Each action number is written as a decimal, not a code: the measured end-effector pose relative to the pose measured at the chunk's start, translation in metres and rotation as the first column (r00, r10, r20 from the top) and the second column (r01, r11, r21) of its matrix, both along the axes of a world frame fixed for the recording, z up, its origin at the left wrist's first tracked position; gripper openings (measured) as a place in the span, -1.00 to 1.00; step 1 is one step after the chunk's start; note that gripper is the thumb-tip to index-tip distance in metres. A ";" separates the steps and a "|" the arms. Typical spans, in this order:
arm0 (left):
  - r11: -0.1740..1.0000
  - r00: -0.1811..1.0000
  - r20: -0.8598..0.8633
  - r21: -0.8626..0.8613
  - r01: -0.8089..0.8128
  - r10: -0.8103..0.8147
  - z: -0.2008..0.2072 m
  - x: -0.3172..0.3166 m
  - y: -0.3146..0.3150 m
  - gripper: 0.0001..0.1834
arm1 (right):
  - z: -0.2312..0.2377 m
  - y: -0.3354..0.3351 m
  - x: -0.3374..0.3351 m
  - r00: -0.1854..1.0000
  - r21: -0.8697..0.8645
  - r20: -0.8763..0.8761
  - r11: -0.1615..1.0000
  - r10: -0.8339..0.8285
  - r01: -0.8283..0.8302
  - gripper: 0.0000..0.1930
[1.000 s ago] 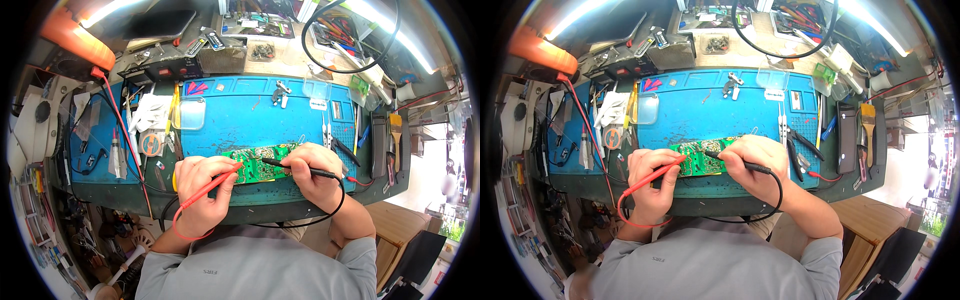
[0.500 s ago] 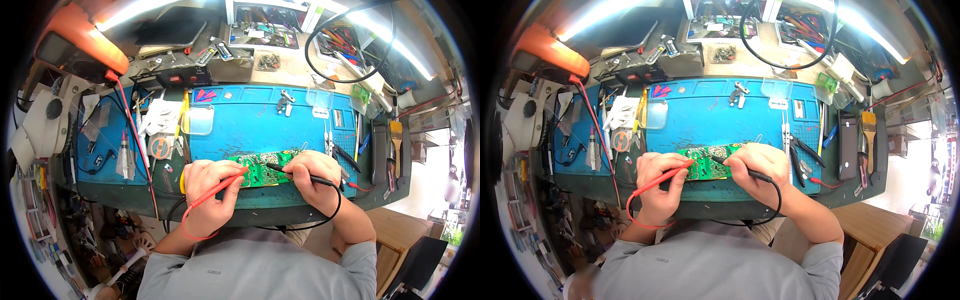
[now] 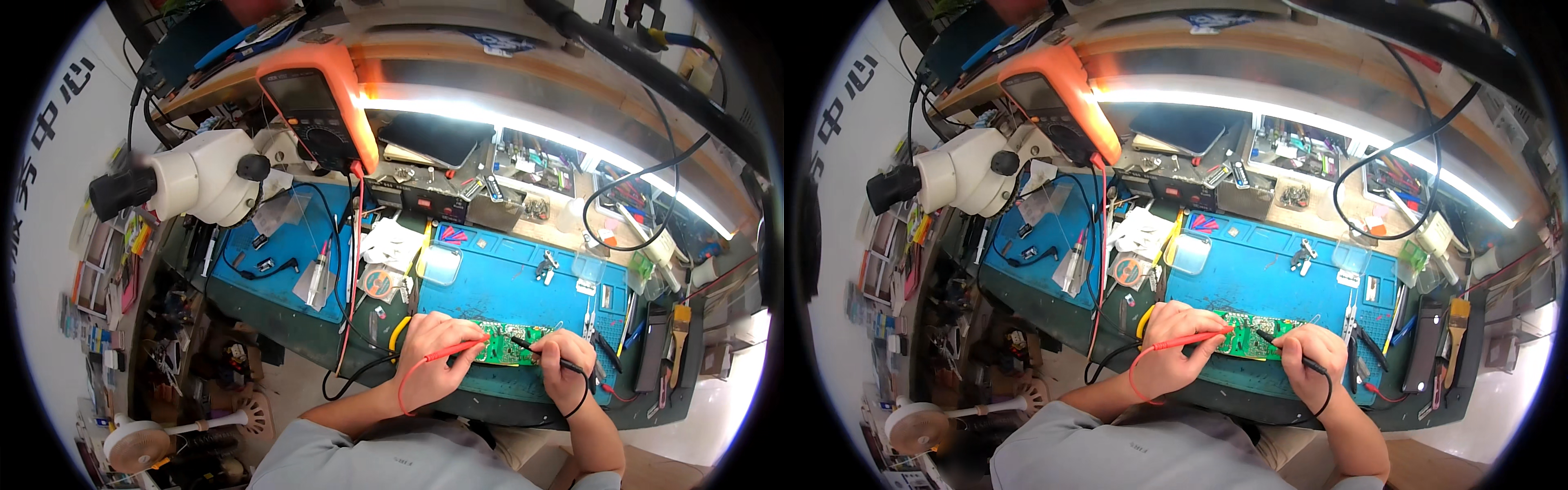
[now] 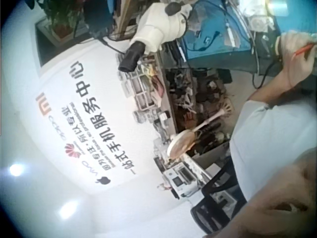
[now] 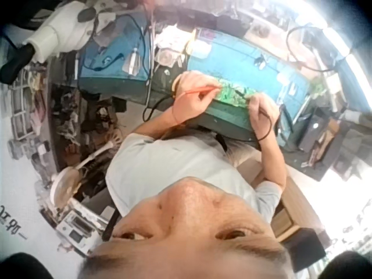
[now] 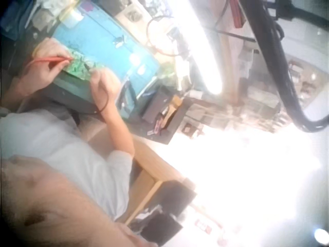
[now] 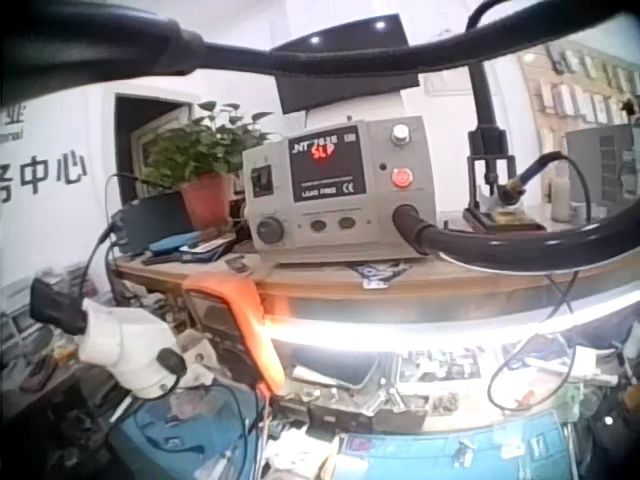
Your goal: The person uses a multimeter to test various points on a green circuit board. They hold the red and black probes against different components and traces on the board, checking for electrical continuity or voltage. The person occasionally looks up at a multimeter display to read the measurements.
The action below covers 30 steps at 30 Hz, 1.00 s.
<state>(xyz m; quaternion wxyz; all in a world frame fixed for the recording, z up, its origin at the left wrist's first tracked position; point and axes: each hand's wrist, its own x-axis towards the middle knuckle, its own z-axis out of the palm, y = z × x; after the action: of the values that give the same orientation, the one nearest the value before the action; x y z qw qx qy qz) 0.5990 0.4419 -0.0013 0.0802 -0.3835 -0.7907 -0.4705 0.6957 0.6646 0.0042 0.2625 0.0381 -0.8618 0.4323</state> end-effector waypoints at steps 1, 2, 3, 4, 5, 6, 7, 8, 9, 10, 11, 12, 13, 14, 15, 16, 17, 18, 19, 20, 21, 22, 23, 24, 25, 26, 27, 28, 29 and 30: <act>1.000 1.000 0.000 0.001 -0.003 0.003 0.000 0.000 0.000 -0.88 | 0.000 0.001 0.000 1.000 0.007 -0.002 1.000 0.002 -0.002 -0.81; 1.000 1.000 -0.004 -0.001 -0.003 0.003 0.000 0.000 0.001 -0.87 | 0.001 0.001 -0.001 1.000 0.010 -0.018 1.000 0.011 -0.011 -0.80; 1.000 1.000 -0.002 -0.007 -0.002 0.002 0.000 0.001 0.001 -0.86 | 0.001 0.002 0.000 1.000 0.014 -0.015 1.000 0.011 -0.010 -0.80; 1.000 1.000 -0.001 -0.013 -0.001 0.001 0.000 0.002 0.001 -0.85 | 0.000 0.002 0.000 1.000 0.017 -0.012 1.000 0.010 -0.010 -0.80; 1.000 1.000 -0.008 -0.008 0.001 -0.001 0.001 0.001 0.001 -0.85 | 0.000 0.003 0.001 1.000 0.020 -0.010 1.000 0.009 -0.009 -0.80; 1.000 1.000 -0.011 -0.005 0.002 -0.002 0.000 0.002 0.002 -0.85 | 0.000 0.002 0.001 1.000 0.014 -0.007 1.000 0.007 -0.007 -0.80; 1.000 1.000 -0.015 -0.003 0.004 -0.004 0.000 0.002 0.002 -0.85 | 0.001 0.002 0.001 1.000 0.014 -0.006 1.000 0.005 -0.005 -0.80; 1.000 1.000 -0.016 -0.003 0.003 -0.004 0.000 0.002 0.002 -0.85 | 0.001 0.002 0.001 1.000 0.014 -0.005 1.000 0.002 -0.002 -0.80; 1.000 1.000 -0.015 -0.004 0.004 -0.004 0.000 0.002 0.001 -0.84 | 0.002 0.001 0.001 1.000 0.013 -0.003 1.000 -0.001 0.001 -0.80; 1.000 1.000 -0.015 -0.005 0.005 -0.005 0.000 0.002 0.001 -0.84 | 0.002 0.001 0.001 1.000 0.017 -0.007 1.000 -0.001 0.001 -0.80; 1.000 1.000 -0.014 -0.002 0.005 -0.005 0.000 0.002 0.002 -0.84 | 0.001 0.001 0.001 1.000 0.022 -0.011 1.000 -0.001 0.002 -0.80; 1.000 1.000 -0.014 0.000 0.006 -0.006 0.000 0.002 0.001 -0.84 | 0.001 0.001 0.001 1.000 0.026 -0.015 1.000 -0.002 0.002 -0.79; 1.000 1.000 -0.015 0.002 0.006 -0.006 0.000 0.002 0.001 -0.84 | 0.001 0.001 0.001 1.000 0.025 -0.013 1.000 -0.002 0.002 -0.79; 1.000 1.000 -0.015 0.003 0.005 -0.005 0.000 0.002 0.001 -0.84 | 0.002 0.001 0.001 1.000 0.025 -0.012 1.000 -0.001 0.001 -0.80; 1.000 1.000 -0.015 0.003 0.005 -0.005 -0.001 0.002 0.001 -0.84 | 0.002 0.001 0.001 1.000 0.025 -0.010 1.000 -0.001 0.001 -0.80; 1.000 1.000 -0.016 0.003 0.004 -0.004 -0.001 0.002 0.001 -0.84 | 0.001 0.001 0.001 1.000 0.026 -0.011 1.000 0.001 -0.001 -0.80; 1.000 1.000 -0.014 0.003 0.004 -0.004 -0.001 0.002 0.001 -0.84 | 0.001 0.001 0.001 1.000 0.027 -0.012 1.000 0.003 -0.003 -0.80; 1.000 1.000 -0.013 0.002 0.005 -0.005 -0.001 0.002 0.000 -0.84 | 0.001 0.001 0.001 1.000 0.029 -0.013 1.000 0.004 -0.004 -0.80; 1.000 1.000 -0.011 0.001 0.006 -0.006 -0.001 0.002 0.000 -0.84 | 0.002 0.001 0.001 1.000 0.031 -0.015 1.000 0.004 -0.004 -0.80; 1.000 1.000 -0.016 0.003 0.004 -0.004 -0.001 0.002 0.000 -0.84 | 0.002 0.000 0.000 1.000 0.034 -0.018 0.999 0.005 -0.004 -0.80; 1.000 1.000 -0.019 0.006 0.003 -0.003 -0.001 0.001 0.000 -0.84 | 0.003 0.000 0.000 1.000 0.037 -0.019 0.999 0.004 -0.003 -0.80; 1.000 1.000 -0.022 0.009 0.002 -0.002 -0.001 0.001 0.001 -0.85 | 0.003 -0.001 0.000 1.000 0.038 -0.020 0.999 0.003 -0.002 -0.80; 1.000 1.000 -0.025 0.010 0.004 -0.003 -0.001 0.001 0.001 -0.85 | 0.002 -0.001 0.000 1.000 0.038 -0.021 0.999 0.002 -0.001 -0.80; 1.000 1.000 -0.027 0.011 0.005 -0.005 -0.001 0.001 0.001 -0.85 | 0.002 -0.001 0.000 1.000 0.038 -0.021 0.999 0.000 0.001 -0.80; 1.000 1.000 -0.029 0.012 0.008 -0.008 0.000 0.001 0.002 -0.85 | 0.002 0.000 0.001 1.000 0.039 -0.021 0.999 0.001 0.000 -0.80; 1.000 1.000 -0.028 0.010 0.009 -0.009 0.000 0.000 0.002 -0.85 | 0.001 0.001 0.001 1.000 0.040 -0.021 0.999 0.001 0.000 -0.81; 1.000 1.000 -0.024 0.007 0.007 -0.007 0.000 0.001 0.002 -0.85 | 0.001 0.001 0.002 1.000 0.041 -0.017 0.999 0.004 -0.003 -0.81; 1.000 1.000 -0.019 0.005 0.006 -0.006 0.001 0.002 0.001 -0.86 | 0.001 0.001 0.002 1.000 0.039 -0.025 0.999 0.010 -0.009 -0.82; 1.000 0.999 -0.037 0.003 -0.003 0.003 0.003 0.001 0.000 -0.87 | 0.002 0.000 -0.001 0.999 0.036 -0.032 0.999 0.015 -0.014 -0.82; 1.000 0.999 -0.045 0.005 -0.008 0.008 0.003 0.000 -0.001 -0.87 | 0.003 -0.001 -0.002 0.999 0.038 -0.030 0.999 0.016 -0.015 -0.83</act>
<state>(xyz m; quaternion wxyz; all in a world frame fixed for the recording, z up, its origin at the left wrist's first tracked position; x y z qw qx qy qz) 0.5986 0.4411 0.0017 0.1008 -0.3907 -0.7891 -0.4632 0.6939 0.6640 0.0072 0.2713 0.0561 -0.8654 0.4175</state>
